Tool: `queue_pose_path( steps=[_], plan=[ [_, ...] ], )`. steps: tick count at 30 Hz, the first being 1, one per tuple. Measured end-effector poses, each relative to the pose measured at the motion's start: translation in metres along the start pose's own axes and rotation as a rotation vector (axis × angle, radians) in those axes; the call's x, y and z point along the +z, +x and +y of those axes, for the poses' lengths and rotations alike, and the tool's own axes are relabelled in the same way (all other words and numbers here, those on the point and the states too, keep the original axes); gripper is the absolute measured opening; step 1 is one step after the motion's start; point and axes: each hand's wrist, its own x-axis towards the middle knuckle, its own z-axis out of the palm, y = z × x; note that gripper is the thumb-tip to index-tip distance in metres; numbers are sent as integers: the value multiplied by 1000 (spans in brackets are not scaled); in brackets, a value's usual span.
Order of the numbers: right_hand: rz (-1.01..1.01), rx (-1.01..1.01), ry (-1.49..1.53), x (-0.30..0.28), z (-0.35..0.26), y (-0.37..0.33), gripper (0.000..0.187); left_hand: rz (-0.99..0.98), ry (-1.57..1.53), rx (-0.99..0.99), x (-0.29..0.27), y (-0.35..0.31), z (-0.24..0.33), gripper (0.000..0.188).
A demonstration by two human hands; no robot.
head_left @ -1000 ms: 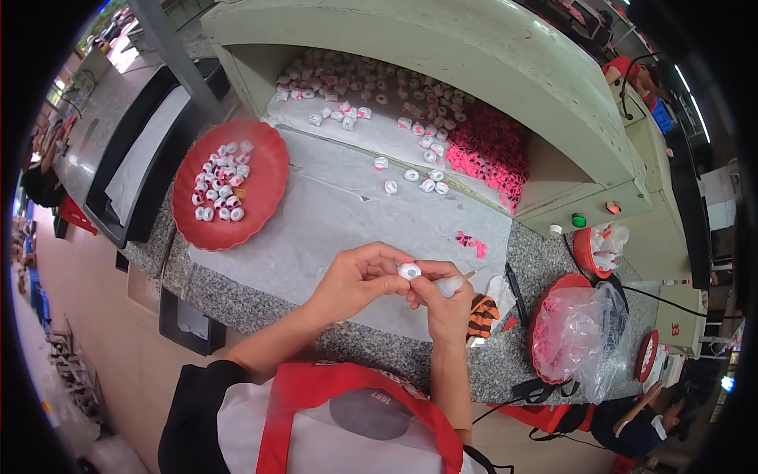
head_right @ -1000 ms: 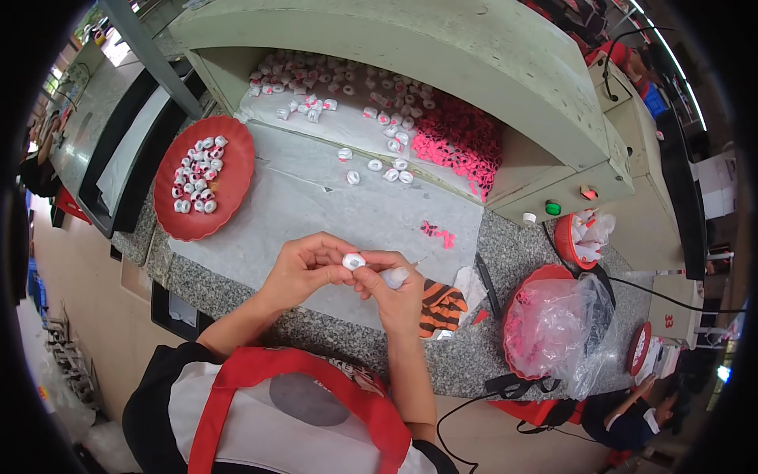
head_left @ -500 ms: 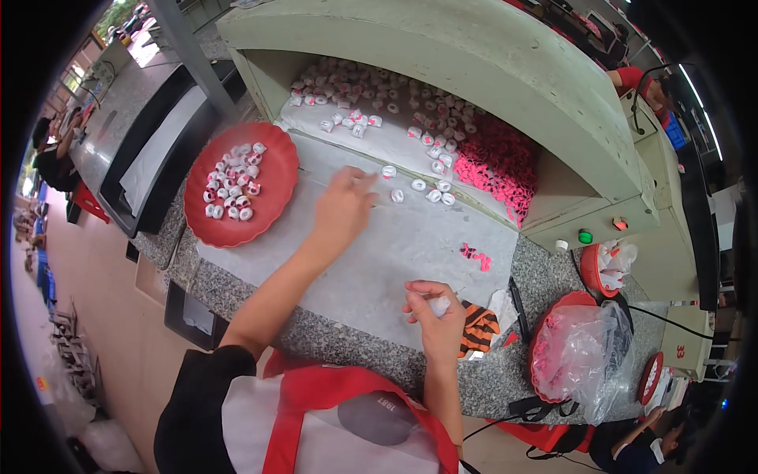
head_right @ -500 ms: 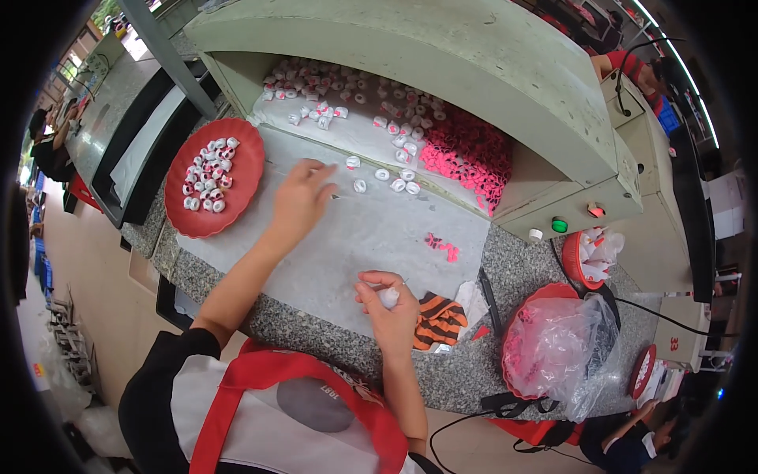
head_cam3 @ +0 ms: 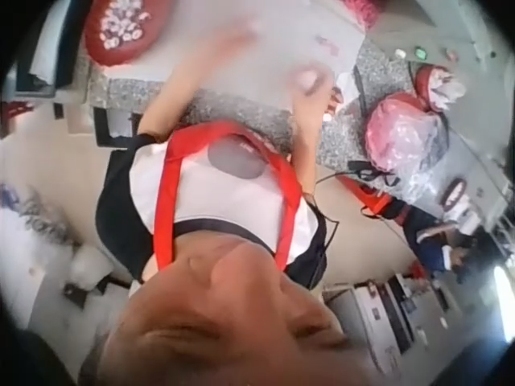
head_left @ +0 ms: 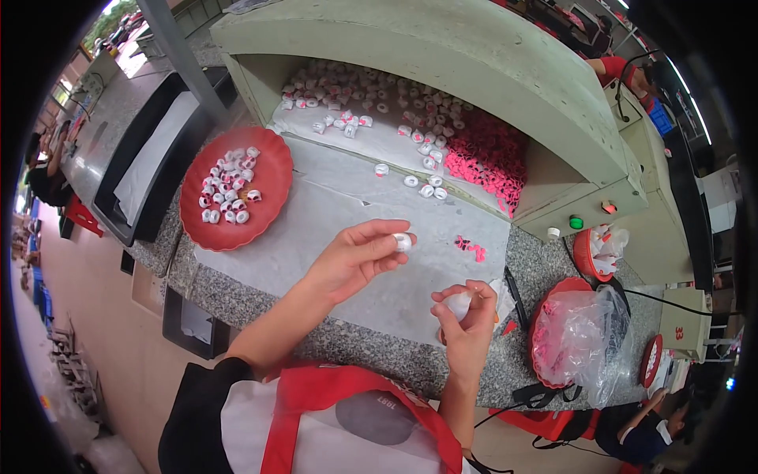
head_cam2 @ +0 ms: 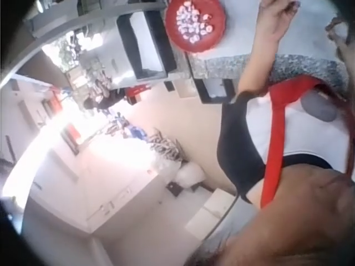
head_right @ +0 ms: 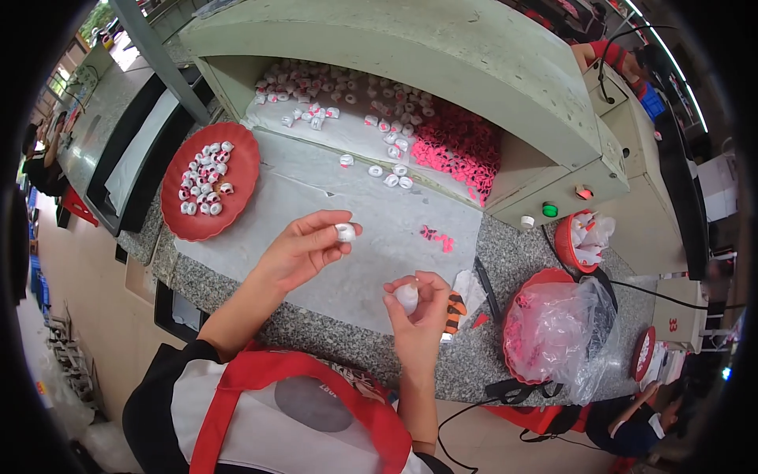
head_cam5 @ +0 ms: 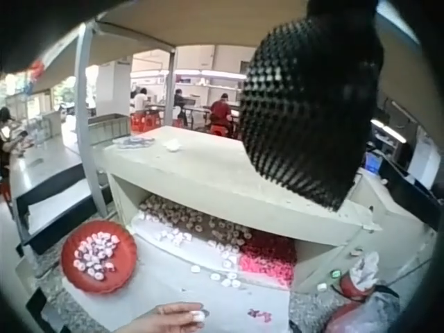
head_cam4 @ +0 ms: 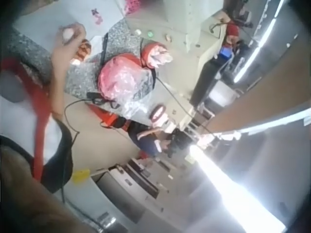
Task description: Applying glue to small pink bows and attaching them to Hello Kitty toy heads at a factory assembly station.
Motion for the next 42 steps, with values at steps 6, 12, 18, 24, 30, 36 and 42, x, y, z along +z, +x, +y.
queue_pose_path(
  steps=[6, 12, 18, 24, 30, 36, 42],
  plan=[
    [180, -208, -108, 7, -36, -19, 27, -48, 376, 214, 25, -14, -14, 29],
    [157, -537, -358, 2, -40, -37, 25, -1, 727, 421, 40, -23, -17, 31],
    [264, -479, -333, -1, -36, -31, 31, 8, 602, 337, 39, -17, -18, 32],
    [312, -347, -150, -1, -38, -29, 33, 17, 685, 437, 40, -19, -31, 32],
    [161, -442, -326, 1, -39, -43, 23, 16, 821, 574, 43, -21, -32, 33],
    [140, -545, -409, 3, -39, -41, 22, 32, 789, 586, 45, -23, -32, 31],
    [156, -538, -422, 5, -40, -40, 22, 8, 808, 574, 44, -24, -31, 32]
  ],
)
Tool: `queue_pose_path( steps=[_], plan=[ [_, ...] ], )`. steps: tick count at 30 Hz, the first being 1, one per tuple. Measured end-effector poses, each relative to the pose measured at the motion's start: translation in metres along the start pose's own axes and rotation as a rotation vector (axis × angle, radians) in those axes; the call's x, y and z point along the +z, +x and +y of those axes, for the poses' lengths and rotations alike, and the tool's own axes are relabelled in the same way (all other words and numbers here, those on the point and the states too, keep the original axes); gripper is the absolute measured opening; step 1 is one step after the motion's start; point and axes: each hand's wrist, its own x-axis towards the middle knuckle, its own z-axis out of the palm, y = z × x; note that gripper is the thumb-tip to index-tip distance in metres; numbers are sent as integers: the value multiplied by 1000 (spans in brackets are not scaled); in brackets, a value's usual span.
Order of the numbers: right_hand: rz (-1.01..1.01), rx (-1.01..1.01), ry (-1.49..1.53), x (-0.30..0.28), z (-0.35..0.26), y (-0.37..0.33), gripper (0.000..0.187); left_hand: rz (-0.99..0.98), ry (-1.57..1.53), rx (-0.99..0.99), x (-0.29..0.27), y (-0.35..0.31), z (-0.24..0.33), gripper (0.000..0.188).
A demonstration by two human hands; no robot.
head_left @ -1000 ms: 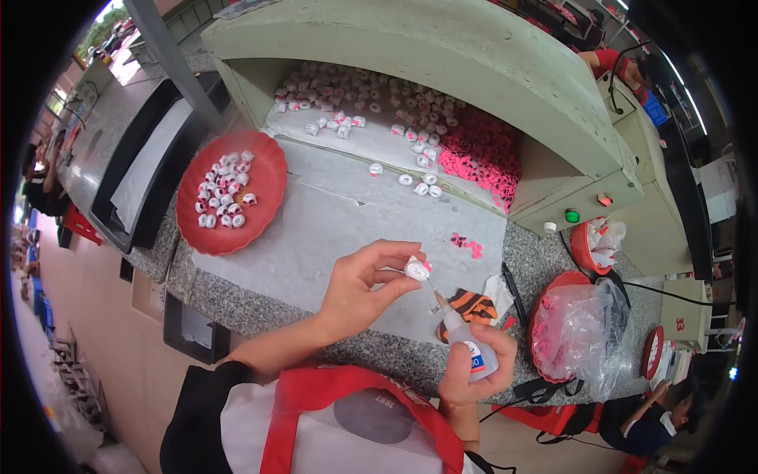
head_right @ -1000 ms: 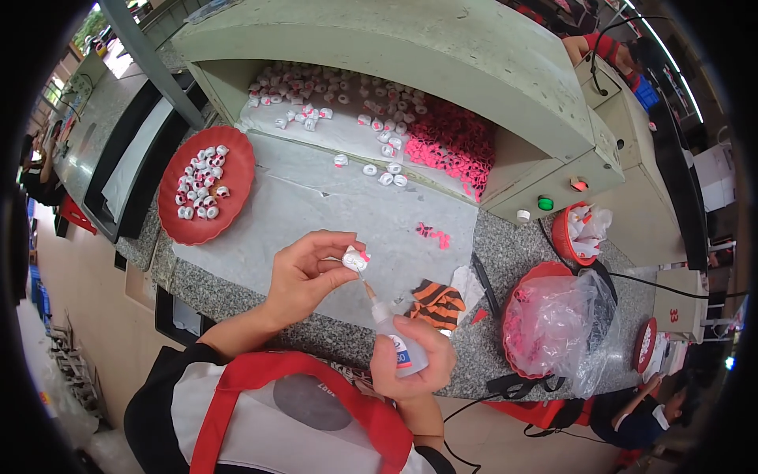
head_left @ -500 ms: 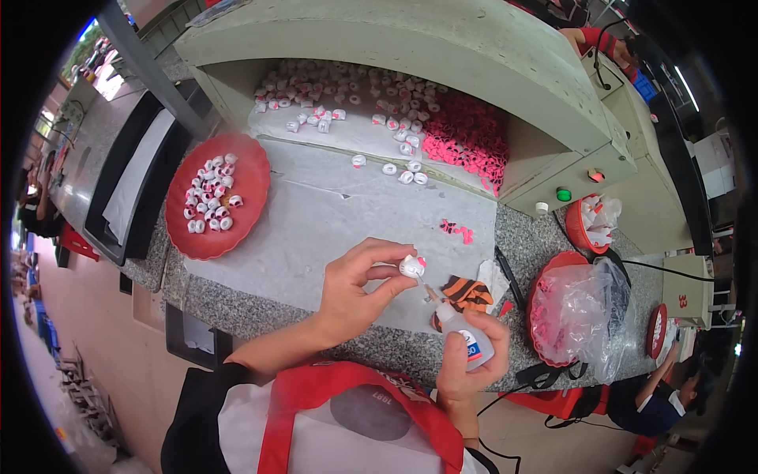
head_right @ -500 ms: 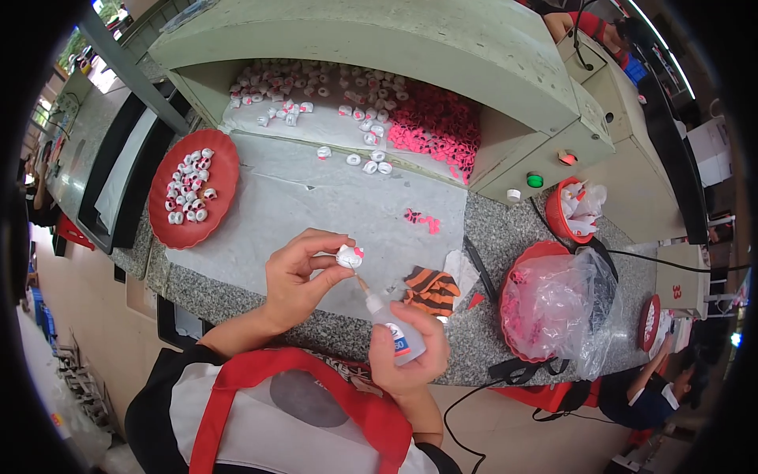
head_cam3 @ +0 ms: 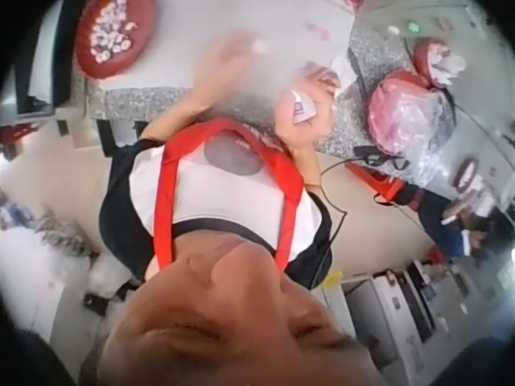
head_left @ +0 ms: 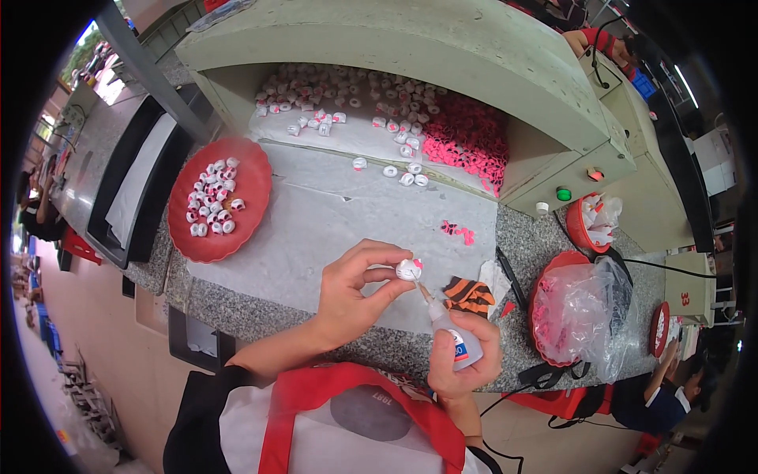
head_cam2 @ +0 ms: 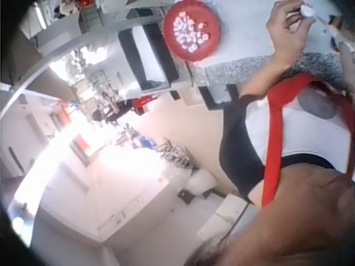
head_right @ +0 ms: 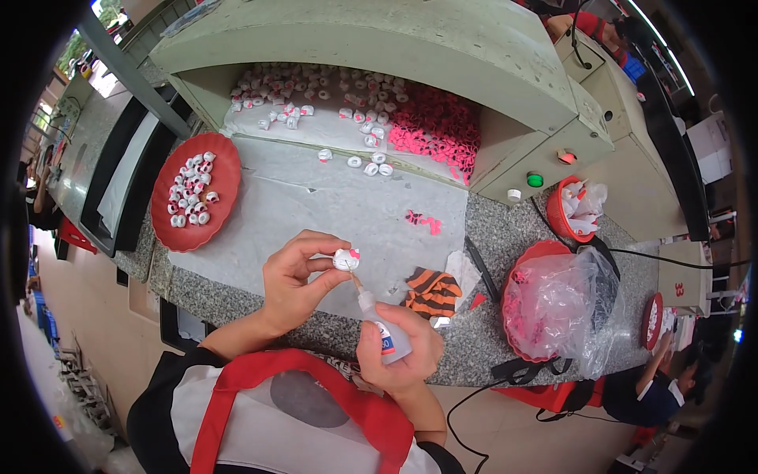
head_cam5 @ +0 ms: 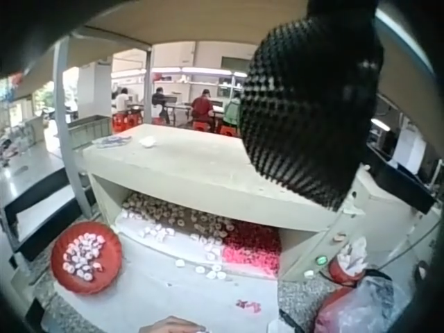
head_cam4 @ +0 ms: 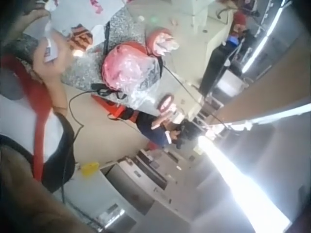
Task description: Applying glue to small pink bows and attaching them to Hello Kitty toy heads at a factory assembly station.
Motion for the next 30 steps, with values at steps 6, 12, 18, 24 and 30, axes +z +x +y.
queue_pose_path(
  steps=[6, 12, 18, 24, 30],
  plan=[
    [-28, -146, -38, 4, 0, 9, 22, 3, 44, 15, -1, 1, 0, 30],
    [-62, -130, -75, -2, -2, 9, 21, 11, 49, 15, -2, 2, -1, 30],
    [-36, -73, -74, 0, -1, 8, 20, 17, -91, -45, -1, 3, -1, 28],
    [-24, -229, -36, -1, 4, 10, 25, -14, -303, -286, -7, 6, 4, 30],
    [-20, -239, -40, -1, 3, 12, 25, -39, -337, -323, -9, 5, 5, 30]
  ],
)
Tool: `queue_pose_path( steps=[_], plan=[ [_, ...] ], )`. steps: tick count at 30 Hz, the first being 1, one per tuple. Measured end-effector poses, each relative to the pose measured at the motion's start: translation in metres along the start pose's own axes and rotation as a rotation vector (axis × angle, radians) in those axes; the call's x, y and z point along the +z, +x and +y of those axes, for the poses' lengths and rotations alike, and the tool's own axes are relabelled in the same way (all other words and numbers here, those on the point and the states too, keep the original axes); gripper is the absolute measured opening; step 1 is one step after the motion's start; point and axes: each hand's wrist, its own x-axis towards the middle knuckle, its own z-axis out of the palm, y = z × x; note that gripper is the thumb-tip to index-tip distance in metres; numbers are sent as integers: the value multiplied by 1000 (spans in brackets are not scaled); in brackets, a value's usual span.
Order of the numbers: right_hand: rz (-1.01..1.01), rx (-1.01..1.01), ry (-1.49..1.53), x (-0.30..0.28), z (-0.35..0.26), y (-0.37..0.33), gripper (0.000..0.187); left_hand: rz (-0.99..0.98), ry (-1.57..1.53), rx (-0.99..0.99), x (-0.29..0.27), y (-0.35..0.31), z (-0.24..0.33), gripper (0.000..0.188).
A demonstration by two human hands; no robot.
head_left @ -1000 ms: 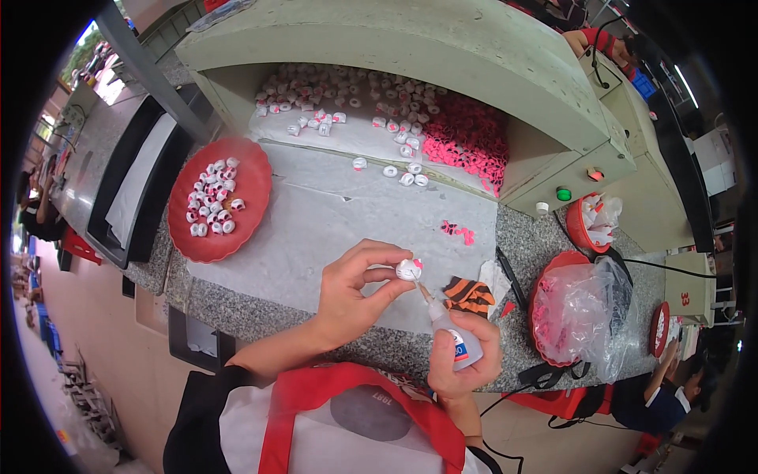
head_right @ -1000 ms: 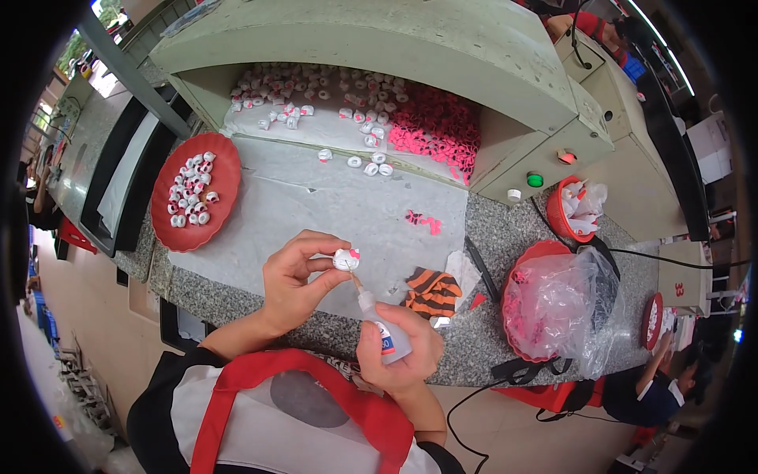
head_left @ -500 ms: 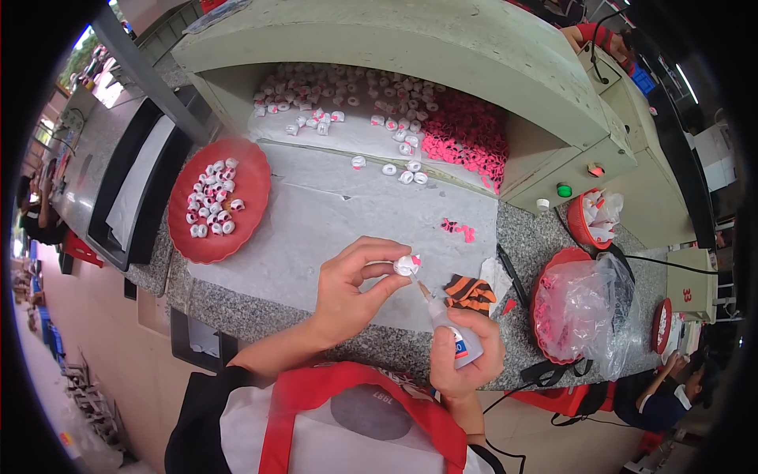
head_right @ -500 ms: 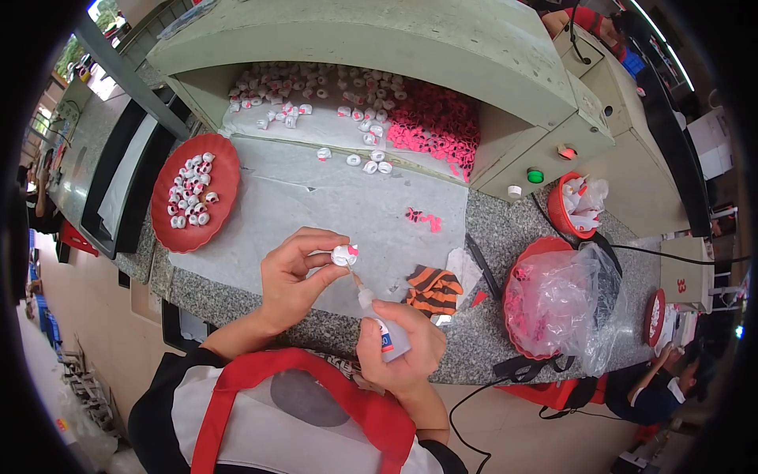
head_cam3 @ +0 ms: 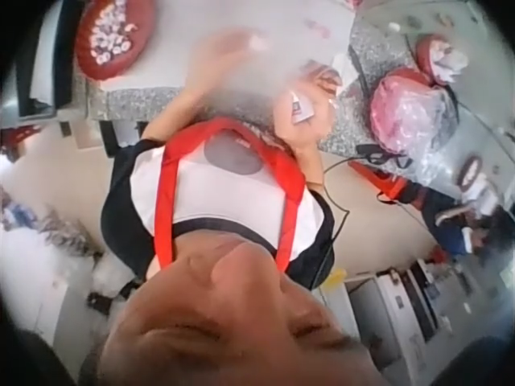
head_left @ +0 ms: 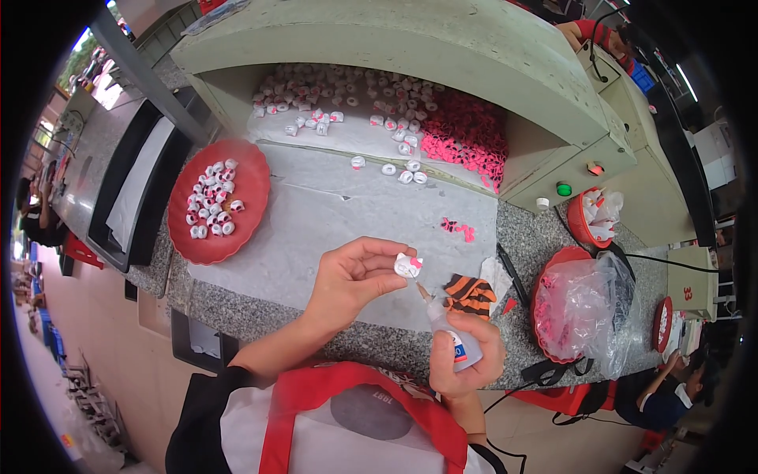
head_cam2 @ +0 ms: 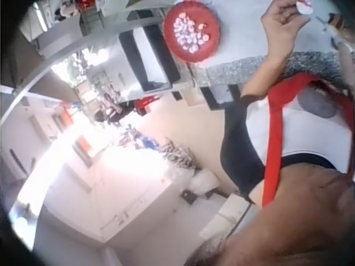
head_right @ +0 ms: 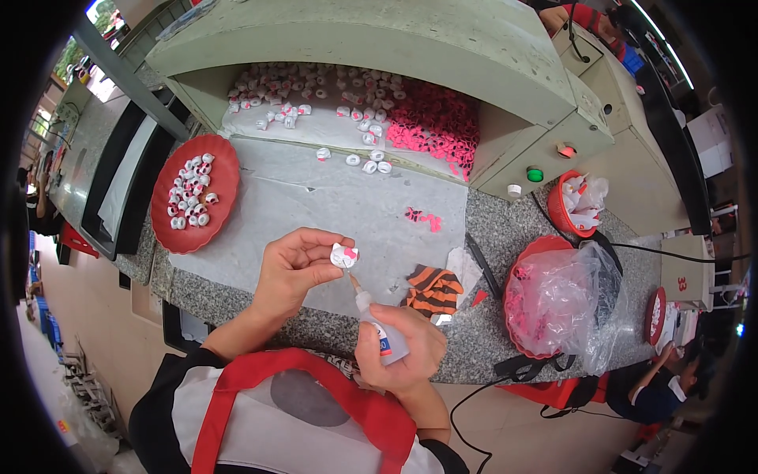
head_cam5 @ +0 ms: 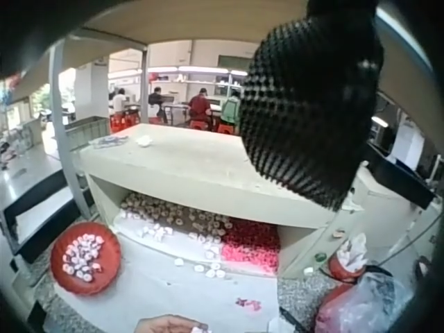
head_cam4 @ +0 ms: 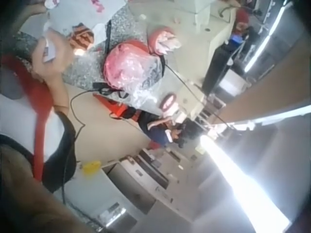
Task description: Applying glue to small pink bows and attaching them to Hello Kitty toy heads at a factory assembly station.
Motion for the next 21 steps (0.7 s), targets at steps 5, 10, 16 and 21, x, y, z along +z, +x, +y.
queue_pose_path(
  steps=[5, 10, 16, 21],
  plan=[
    [2, 3, -18, -1, 1, 0, 25, 11, -7, -18, 0, 0, 1, 33],
    [-6, 2, -35, -5, 3, 2, 23, 23, -5, -24, 0, 2, 2, 34],
    [-27, 71, 21, -3, 3, 4, 19, 16, -7, -10, 1, 4, 0, 33],
    [180, 721, 241, 13, 26, 16, 19, 102, 61, -10, -19, 10, -13, 31]
  ],
)
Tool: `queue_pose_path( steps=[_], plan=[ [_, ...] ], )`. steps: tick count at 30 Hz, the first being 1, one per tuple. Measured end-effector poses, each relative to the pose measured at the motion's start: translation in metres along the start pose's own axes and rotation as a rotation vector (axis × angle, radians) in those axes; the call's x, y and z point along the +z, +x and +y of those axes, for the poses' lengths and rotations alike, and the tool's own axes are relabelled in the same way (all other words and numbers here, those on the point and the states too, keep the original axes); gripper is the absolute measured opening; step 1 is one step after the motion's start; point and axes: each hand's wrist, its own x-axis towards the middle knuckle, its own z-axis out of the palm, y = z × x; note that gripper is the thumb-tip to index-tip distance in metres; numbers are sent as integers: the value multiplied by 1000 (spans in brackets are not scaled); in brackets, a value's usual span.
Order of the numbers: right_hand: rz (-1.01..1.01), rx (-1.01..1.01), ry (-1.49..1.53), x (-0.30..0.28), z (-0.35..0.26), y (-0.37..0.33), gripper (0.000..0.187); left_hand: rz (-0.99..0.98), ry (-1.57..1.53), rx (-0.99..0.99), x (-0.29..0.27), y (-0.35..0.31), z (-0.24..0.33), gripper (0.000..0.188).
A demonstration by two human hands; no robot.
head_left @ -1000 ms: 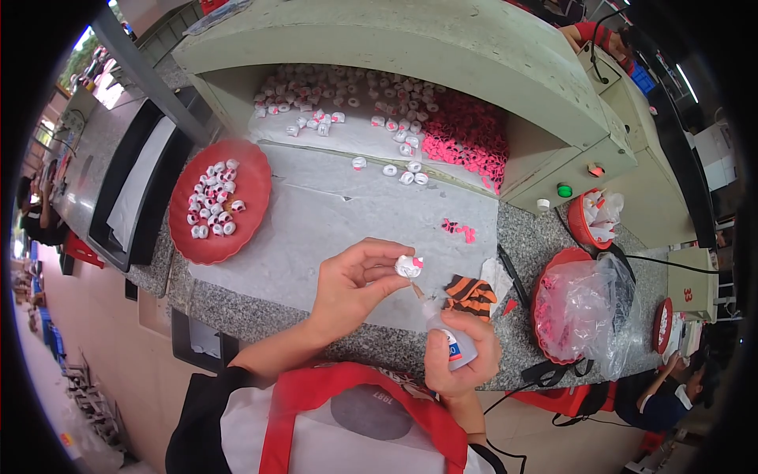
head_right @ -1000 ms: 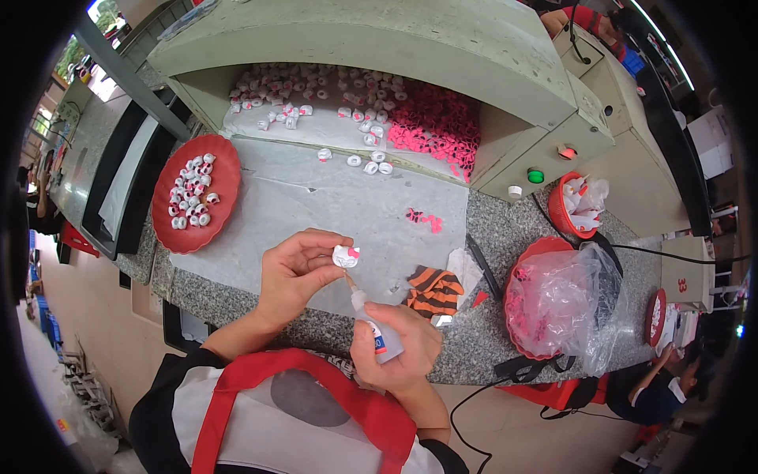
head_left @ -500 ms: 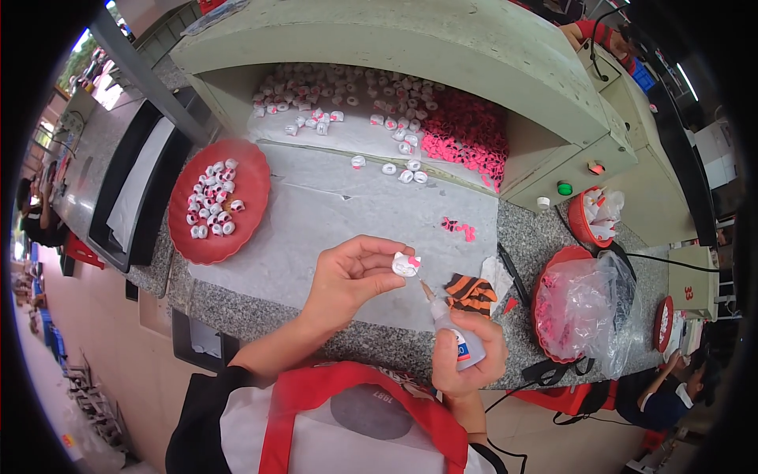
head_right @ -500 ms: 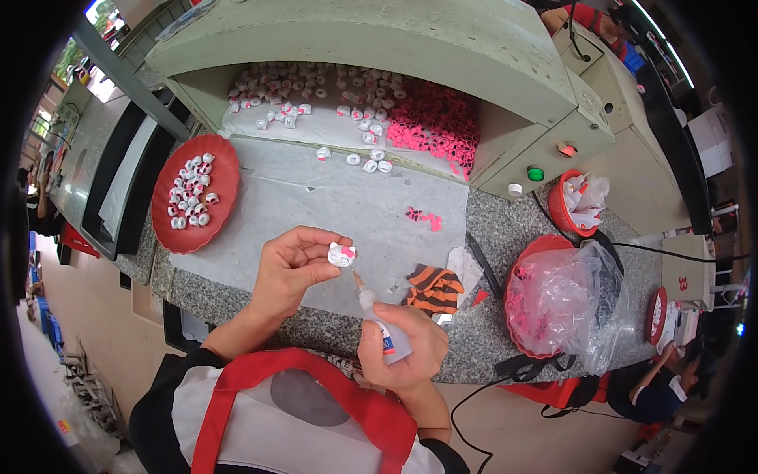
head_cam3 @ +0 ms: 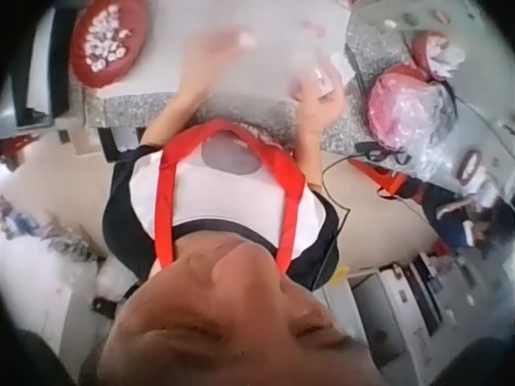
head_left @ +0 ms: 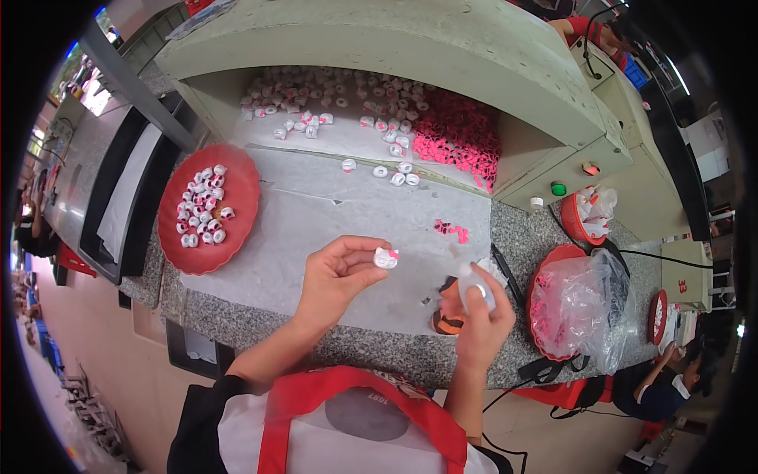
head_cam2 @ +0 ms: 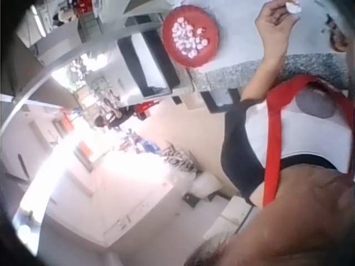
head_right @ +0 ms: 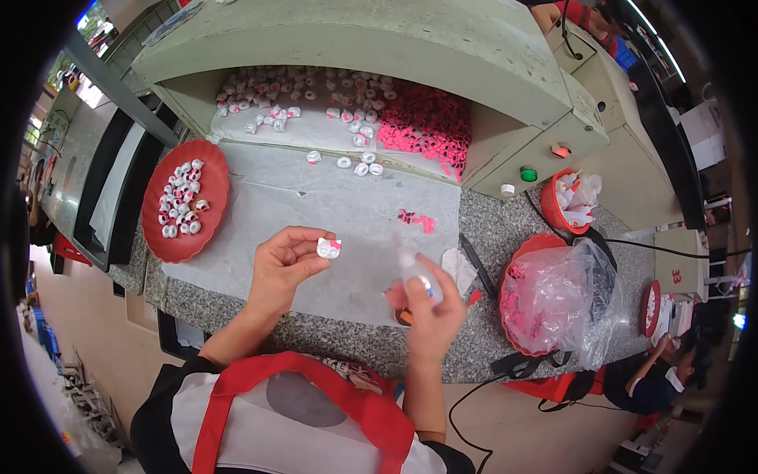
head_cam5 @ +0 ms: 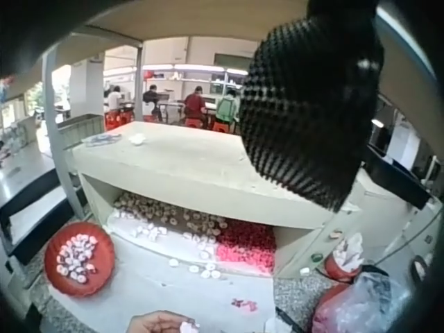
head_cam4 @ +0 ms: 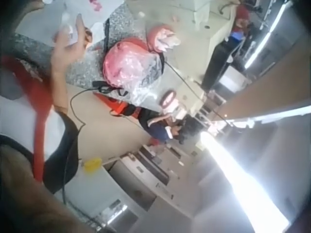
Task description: Applying glue to small pink bows and attaching them to Hello Kitty toy heads at a factory assembly station.
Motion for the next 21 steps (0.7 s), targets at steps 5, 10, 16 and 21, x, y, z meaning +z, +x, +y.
queue_pose_path(
  steps=[5, 10, 16, 21],
  plan=[
    [-114, 109, -587, -8, 107, 79, 21, -25, -23, -63, -2, -1, -12, 30],
    [-256, -173, -1094, 5, 102, 116, 28, -9, 0, -68, -7, 1, -11, 28],
    [-281, -39, -700, -10, 65, 85, 22, 24, 46, -31, -1, 2, -14, 30],
    [-540, 142, -46, 7, 5, 22, 11, -4, 38, 3, 12, 0, -11, 29]
  ],
)
